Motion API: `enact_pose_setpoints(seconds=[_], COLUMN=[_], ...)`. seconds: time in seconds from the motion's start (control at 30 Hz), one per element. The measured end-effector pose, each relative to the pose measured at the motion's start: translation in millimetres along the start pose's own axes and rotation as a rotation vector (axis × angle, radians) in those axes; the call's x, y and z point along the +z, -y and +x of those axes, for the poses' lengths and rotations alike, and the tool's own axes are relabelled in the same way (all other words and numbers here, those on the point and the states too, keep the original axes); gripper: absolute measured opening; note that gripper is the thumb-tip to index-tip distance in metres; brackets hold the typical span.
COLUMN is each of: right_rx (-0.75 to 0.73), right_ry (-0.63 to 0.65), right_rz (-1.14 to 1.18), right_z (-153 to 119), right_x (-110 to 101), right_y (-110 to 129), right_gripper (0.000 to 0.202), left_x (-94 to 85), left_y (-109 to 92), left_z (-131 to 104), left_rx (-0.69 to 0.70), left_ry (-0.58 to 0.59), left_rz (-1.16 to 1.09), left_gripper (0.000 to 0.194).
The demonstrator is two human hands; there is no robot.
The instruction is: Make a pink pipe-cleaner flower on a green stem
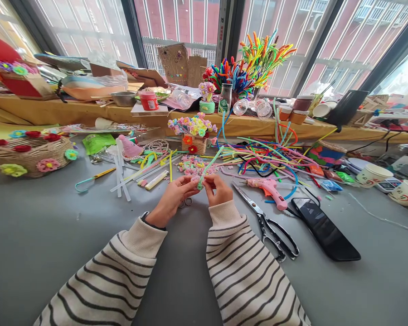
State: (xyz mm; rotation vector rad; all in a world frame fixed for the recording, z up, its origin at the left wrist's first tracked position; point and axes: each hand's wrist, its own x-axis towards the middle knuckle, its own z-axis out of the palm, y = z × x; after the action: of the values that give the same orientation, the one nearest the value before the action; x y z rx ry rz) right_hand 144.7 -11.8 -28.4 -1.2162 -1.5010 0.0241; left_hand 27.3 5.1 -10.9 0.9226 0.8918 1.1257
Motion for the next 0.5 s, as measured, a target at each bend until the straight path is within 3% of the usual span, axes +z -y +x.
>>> enact_pose_setpoints(seconds=[0.17, 0.5], right_rx=[-0.119, -0.200], right_ry=[0.023, 0.143], right_rz=[-0.094, -0.249], right_z=[0.1, 0.2], right_x=[-0.2, 1.0], right_y=[-1.0, -6.3], right_gripper=[0.012, 0.013], left_x=[0.2, -0.9], left_y=[-0.2, -0.1], left_z=[-0.5, -1.1], left_rx=[-0.015, -0.051], left_ry=[0.021, 0.094], left_rz=[-0.004, -0.056], left_gripper=[0.019, 0.015])
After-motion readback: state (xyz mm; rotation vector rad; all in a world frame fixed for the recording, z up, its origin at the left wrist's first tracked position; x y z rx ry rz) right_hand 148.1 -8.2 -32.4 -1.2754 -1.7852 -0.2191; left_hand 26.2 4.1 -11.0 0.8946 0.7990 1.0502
